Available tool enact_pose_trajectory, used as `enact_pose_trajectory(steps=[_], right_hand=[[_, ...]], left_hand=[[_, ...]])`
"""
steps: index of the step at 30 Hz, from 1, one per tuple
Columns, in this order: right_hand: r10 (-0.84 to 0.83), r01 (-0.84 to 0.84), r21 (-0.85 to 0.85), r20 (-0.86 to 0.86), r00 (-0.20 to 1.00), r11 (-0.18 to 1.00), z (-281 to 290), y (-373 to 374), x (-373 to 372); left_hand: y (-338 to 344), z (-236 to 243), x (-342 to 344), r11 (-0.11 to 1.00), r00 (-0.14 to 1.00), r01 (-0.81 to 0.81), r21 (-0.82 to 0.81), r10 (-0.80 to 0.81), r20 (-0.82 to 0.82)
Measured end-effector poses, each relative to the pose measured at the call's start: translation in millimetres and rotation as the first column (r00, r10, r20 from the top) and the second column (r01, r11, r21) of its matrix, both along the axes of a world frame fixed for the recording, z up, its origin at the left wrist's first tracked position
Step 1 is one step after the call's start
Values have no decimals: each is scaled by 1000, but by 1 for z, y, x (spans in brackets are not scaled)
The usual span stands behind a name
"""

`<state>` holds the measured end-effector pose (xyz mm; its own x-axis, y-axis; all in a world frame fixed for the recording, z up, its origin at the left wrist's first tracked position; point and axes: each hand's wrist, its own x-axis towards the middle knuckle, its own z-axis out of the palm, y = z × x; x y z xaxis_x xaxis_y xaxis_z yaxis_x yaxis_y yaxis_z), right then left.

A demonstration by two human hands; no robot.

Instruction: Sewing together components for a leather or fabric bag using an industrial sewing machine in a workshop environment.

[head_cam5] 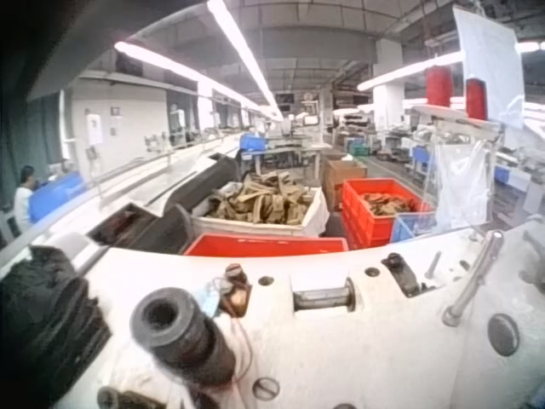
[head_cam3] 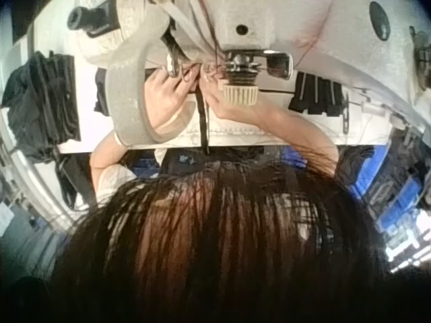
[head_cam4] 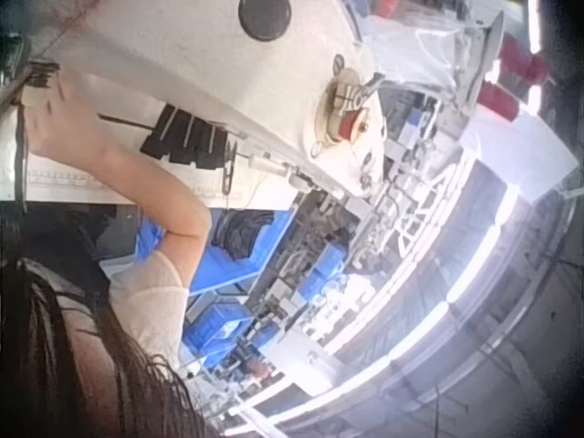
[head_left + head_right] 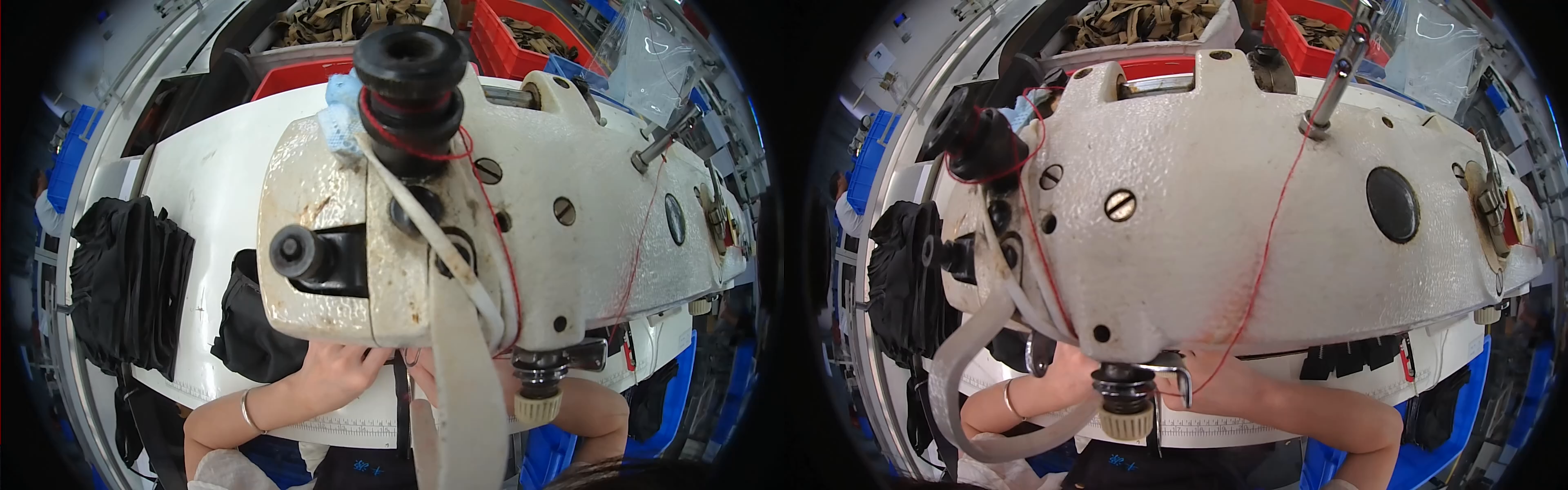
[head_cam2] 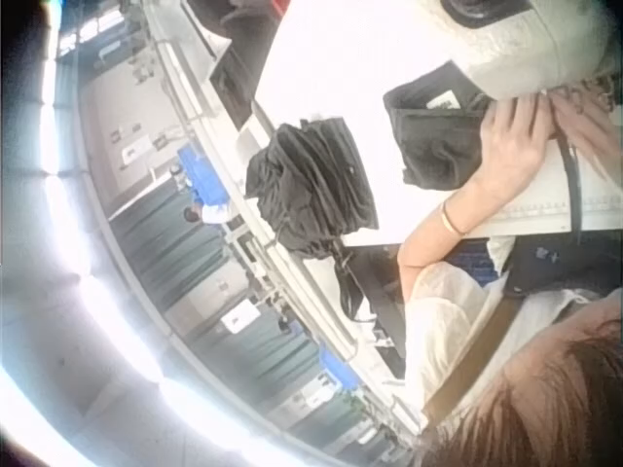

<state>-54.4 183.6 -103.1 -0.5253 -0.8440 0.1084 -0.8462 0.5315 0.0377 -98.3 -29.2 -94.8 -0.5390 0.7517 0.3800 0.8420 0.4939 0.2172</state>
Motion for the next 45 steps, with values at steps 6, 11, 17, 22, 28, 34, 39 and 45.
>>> enact_pose_trajectory(steps=[6,11,17,22,28,34,39,45], right_hand=[[-95,157,-250,242,966,956,-16,-4,1],[-148,373,-421,477,866,827,-35,-4,3],[37,583,-468,799,600,664,-25,-1,-4],[109,487,-541,738,666,686,-16,2,0],[-235,178,-213,-279,931,961,-24,-2,-2],[-176,517,-156,826,536,842,7,-6,-13],[-48,71,66,-305,951,995,-14,-6,-4],[204,465,-605,724,659,646,-34,-5,-7]], left_hand=[[-6,6,-24,990,931,69,-122,-20,365],[-2,0,-24,993,988,107,-50,-101,115],[-6,-4,-23,996,994,75,-45,-71,81],[-2,1,-23,992,987,113,-60,-105,125],[-3,7,-24,985,965,117,-128,-82,248],[-4,-18,-21,996,973,76,-35,-67,220],[3,-23,-18,991,967,-40,131,6,256],[2,-4,-11,997,991,67,45,-72,115]])
